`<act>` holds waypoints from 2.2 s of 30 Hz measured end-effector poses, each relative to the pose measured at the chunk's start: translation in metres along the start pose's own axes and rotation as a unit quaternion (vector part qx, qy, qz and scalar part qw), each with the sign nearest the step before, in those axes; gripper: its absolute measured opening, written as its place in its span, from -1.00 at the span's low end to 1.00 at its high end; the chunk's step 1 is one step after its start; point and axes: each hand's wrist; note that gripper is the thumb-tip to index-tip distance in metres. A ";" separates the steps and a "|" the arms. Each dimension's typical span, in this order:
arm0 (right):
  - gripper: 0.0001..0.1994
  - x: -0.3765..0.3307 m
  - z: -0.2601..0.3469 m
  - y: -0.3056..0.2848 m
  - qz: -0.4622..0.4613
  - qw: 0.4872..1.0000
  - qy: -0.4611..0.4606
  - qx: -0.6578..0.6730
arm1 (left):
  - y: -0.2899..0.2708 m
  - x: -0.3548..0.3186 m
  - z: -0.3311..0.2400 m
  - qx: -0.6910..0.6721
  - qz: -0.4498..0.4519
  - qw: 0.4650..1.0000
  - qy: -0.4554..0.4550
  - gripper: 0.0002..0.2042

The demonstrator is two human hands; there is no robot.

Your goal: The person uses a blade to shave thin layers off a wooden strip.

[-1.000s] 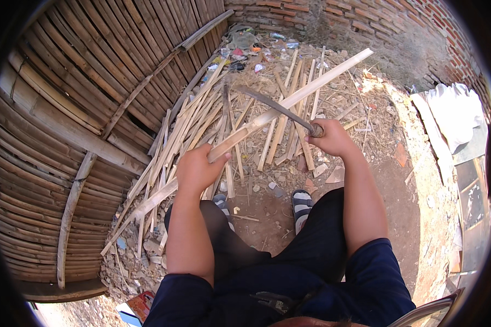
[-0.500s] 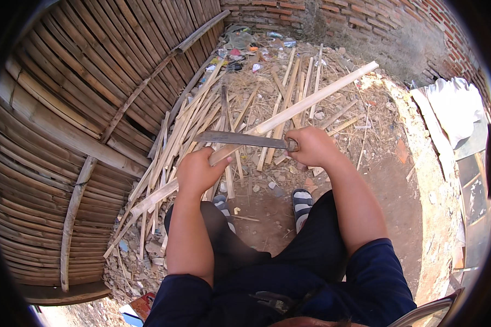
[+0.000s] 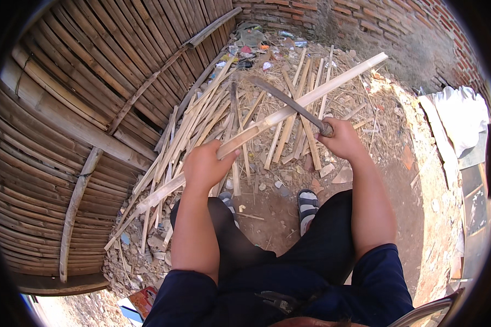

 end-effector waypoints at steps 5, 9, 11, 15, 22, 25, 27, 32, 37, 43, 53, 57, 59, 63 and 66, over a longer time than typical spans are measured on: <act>-0.67 -0.001 0.040 0.012 0.101 0.991 -0.081 -0.035 | 0.000 -0.002 0.003 0.011 0.009 1.000 0.010 -0.50; -0.61 0.009 0.003 0.005 0.024 0.999 -0.038 0.016 | -0.005 -0.001 0.010 0.028 0.000 1.000 0.015 -0.49; -0.56 0.015 -0.030 -0.002 -0.050 0.997 0.046 0.033 | -0.006 0.001 0.010 0.031 0.004 0.999 0.009 -0.49; -0.50 0.012 -0.050 -0.014 -0.083 0.985 0.136 0.069 | -0.010 0.001 0.008 0.035 0.017 0.999 -0.001 -0.48; -0.63 0.002 0.002 0.006 0.035 0.999 -0.026 -0.003 | -0.002 0.000 -0.002 0.048 0.010 0.999 0.009 -0.49; -0.67 0.000 0.033 0.015 0.092 0.991 -0.085 -0.039 | -0.004 0.000 0.002 0.040 0.027 0.999 0.006 -0.49; -0.65 0.001 0.045 0.014 0.130 0.985 -0.098 -0.056 | -0.004 -0.001 0.006 0.026 0.020 0.999 0.009 -0.50; -0.65 0.009 -0.003 0.004 0.012 0.999 -0.043 0.028 | -0.005 0.001 0.009 0.011 -0.004 1.000 0.001 -0.50; -0.58 0.008 -0.038 -0.011 -0.081 0.990 0.104 0.047 | -0.006 0.001 0.008 0.022 -0.011 1.000 -0.003 -0.50; -0.59 0.002 -0.007 0.001 0.018 1.000 -0.008 0.008 | -0.002 -0.001 -0.001 0.020 -0.020 1.000 0.004 -0.51; -0.62 0.008 0.016 0.005 0.070 0.996 -0.049 -0.009 | 0.000 0.000 0.009 -0.003 -0.022 1.000 0.000 -0.51; -0.55 0.012 -0.041 -0.009 -0.069 0.989 0.120 0.060 | -0.003 0.003 0.010 -0.007 -0.010 1.000 -0.026 -0.51; -0.52 0.011 -0.044 -0.012 -0.088 0.984 0.134 0.071 | -0.005 0.002 0.008 -0.004 -0.015 1.000 -0.018 -0.51; -0.51 0.005 -0.025 -0.005 -0.062 0.993 0.090 0.043 | -0.001 0.001 0.003 -0.007 -0.024 1.000 -0.005 -0.52; -0.62 0.003 0.008 0.002 0.023 1.000 -0.008 0.003 | 0.002 0.000 0.001 0.004 -0.014 1.000 -0.014 -0.52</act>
Point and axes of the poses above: each hand's wrist, its own x-axis towards the middle knuckle, its own y-axis out of the palm, z = x × y, and after that the axes turned 2 degrees about -z, right-handed
